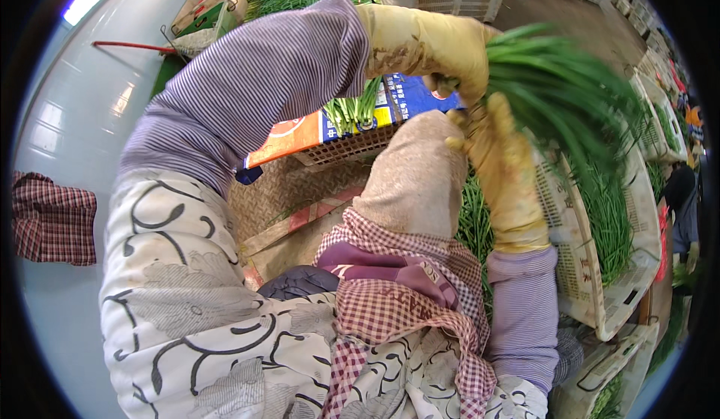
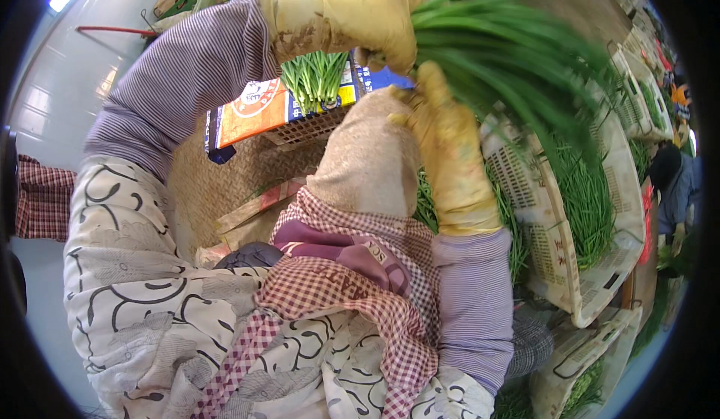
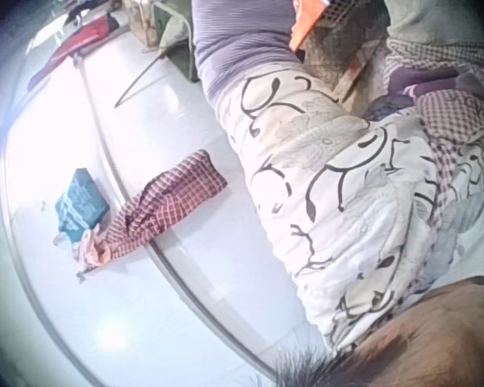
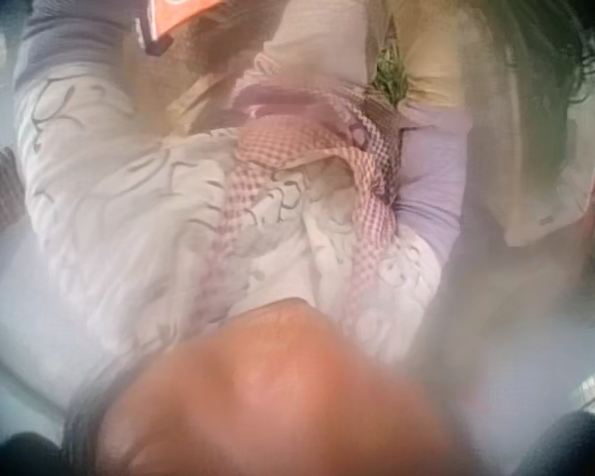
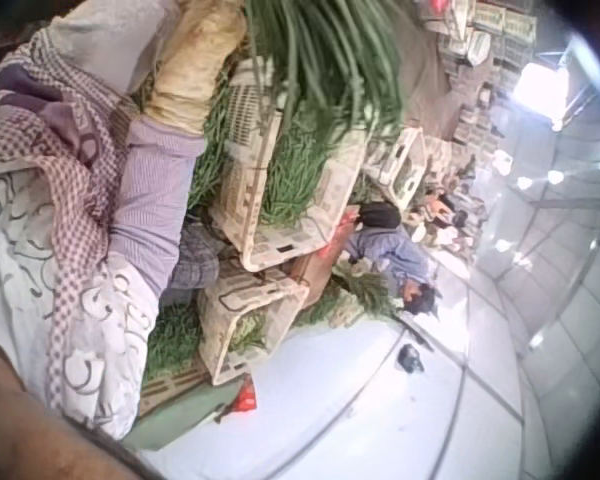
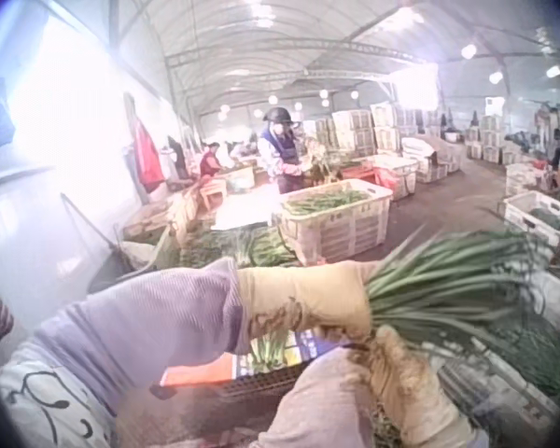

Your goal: The person sorts green onions from a basket, aligns them into bundles, and ties them with red rubber bands. The person places the tied bundles on a nearby surface.

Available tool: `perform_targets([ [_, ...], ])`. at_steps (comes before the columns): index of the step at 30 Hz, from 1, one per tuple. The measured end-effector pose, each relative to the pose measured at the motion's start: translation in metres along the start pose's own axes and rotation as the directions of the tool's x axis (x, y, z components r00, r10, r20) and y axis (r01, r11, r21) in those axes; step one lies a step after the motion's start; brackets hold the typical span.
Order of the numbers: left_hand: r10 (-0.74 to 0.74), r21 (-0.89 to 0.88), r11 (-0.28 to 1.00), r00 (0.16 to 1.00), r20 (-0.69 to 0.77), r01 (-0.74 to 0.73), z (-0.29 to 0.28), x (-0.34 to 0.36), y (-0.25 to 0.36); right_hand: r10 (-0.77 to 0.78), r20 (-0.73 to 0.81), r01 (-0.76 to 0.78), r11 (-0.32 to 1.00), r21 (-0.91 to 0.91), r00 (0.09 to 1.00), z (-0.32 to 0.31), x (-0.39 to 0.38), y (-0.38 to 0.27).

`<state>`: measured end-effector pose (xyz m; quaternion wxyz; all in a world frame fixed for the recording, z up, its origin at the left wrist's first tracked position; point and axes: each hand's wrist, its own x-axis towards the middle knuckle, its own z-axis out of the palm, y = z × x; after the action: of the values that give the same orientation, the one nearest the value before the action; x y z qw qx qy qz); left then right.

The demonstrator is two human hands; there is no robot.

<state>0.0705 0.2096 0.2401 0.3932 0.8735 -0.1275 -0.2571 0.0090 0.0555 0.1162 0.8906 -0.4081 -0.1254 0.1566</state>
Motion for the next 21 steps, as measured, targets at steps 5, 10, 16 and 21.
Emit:
perform_targets([
  [5,0.319,-0.416,0.814,0.910,-0.265,-0.406,-0.044,0.005,-0.060,-0.258,0.165,0.285,0.553,-0.783,0.952,0.029,0.085,-0.028],
  [10,0.107,-0.729,0.463,0.848,-0.519,-0.504,-0.048,0.001,-0.155,-0.114,0.121,0.166,0.628,-0.761,0.986,0.053,0.181,0.032],
  [16,-0.361,-0.917,-0.096,0.872,-0.331,-0.388,0.009,0.023,-0.291,0.341,-0.249,-0.395,0.478,-0.784,0.907,0.050,0.212,0.173],
  [21,-0.359,-0.931,-0.225,0.913,-0.194,-0.286,0.043,0.030,-0.337,0.574,-0.356,-0.623,0.375,-0.686,0.737,0.027,0.210,0.212],
])
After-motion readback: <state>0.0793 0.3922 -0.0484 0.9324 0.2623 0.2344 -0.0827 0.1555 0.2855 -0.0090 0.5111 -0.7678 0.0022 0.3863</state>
